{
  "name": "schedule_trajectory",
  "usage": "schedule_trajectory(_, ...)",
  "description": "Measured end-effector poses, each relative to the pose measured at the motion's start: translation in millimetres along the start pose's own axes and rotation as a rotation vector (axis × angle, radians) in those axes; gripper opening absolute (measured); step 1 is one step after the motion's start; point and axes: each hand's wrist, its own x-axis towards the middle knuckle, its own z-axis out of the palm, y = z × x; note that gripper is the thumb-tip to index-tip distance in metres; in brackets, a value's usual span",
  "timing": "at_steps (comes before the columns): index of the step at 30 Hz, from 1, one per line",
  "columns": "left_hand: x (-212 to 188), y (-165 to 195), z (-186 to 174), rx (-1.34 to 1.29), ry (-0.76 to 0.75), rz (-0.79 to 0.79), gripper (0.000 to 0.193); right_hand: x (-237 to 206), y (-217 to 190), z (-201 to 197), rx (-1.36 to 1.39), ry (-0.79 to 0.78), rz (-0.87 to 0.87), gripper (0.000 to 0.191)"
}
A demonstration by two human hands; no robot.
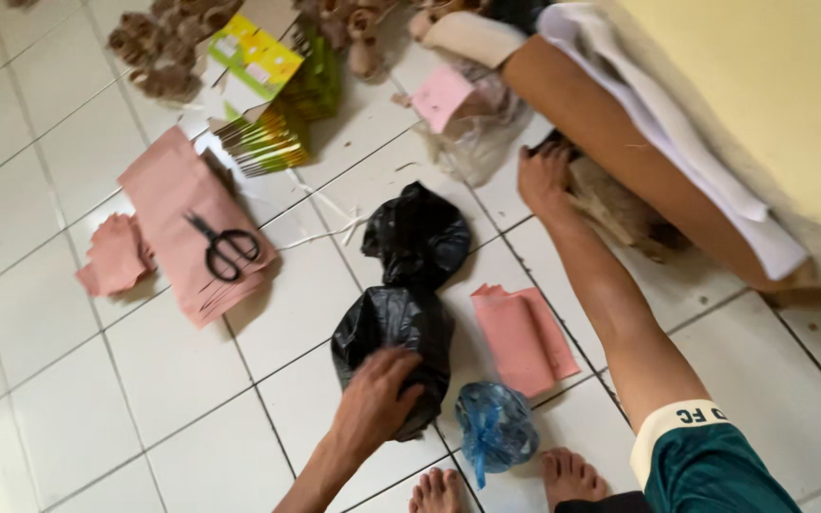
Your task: The person gathers pink foam sheets from the workshop floor and places them into a black plastic bag, then ties the bag closed. They pick up a hammer and a blue plastic bag and walk across the workshop toward another area.
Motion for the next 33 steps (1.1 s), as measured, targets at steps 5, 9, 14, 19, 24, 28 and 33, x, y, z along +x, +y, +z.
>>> schedule_trajectory(5, -31.4, -31.5, -17.1, 0.076, 0.018, -0.252, 0.104, -4.2, -7.6, 8.1, -0.041, 0.051, -0.112, 0.031)
schedule_trajectory(9, -36.0, -42.6, -7.6, 0.043, -0.041, -0.281, 0.099, -15.8, 4.7, -30.3, 0.509, 0.240, -0.120, 0.031)
schedule_trajectory(14, -20.9, -42.7, 3.1, 0.037, -0.053, -0.188, 0.084, -5.4, 35.1, -75.6, 1.094, 0.138, 0.041, 0.019)
schedule_trajectory(19, -20.9, -40.6, 5.4, 0.020, -0.052, -0.160, 0.079, -2.9, 24.4, -63.3, 1.540, -0.132, 0.018, 0.018)
schedule_trajectory(24, -31.9, -45.0, 6.3, 0.006, -0.009, -0.111, 0.073, -15.1, -7.1, -47.2, 0.827, 0.285, -0.326, 0.027)
schedule_trajectory(28, -42.8, -50.6, 4.0, 0.003, 0.028, -0.111, 0.070, -15.3, -11.2, -49.5, 0.979, 0.260, 0.005, 0.017)
schedule_trajectory(33, -46.7, -54.4, 3.2, -0.055, 0.027, -0.178, 0.064, -14.4, 4.2, -60.3, 1.773, 0.343, 0.214, 0.024)
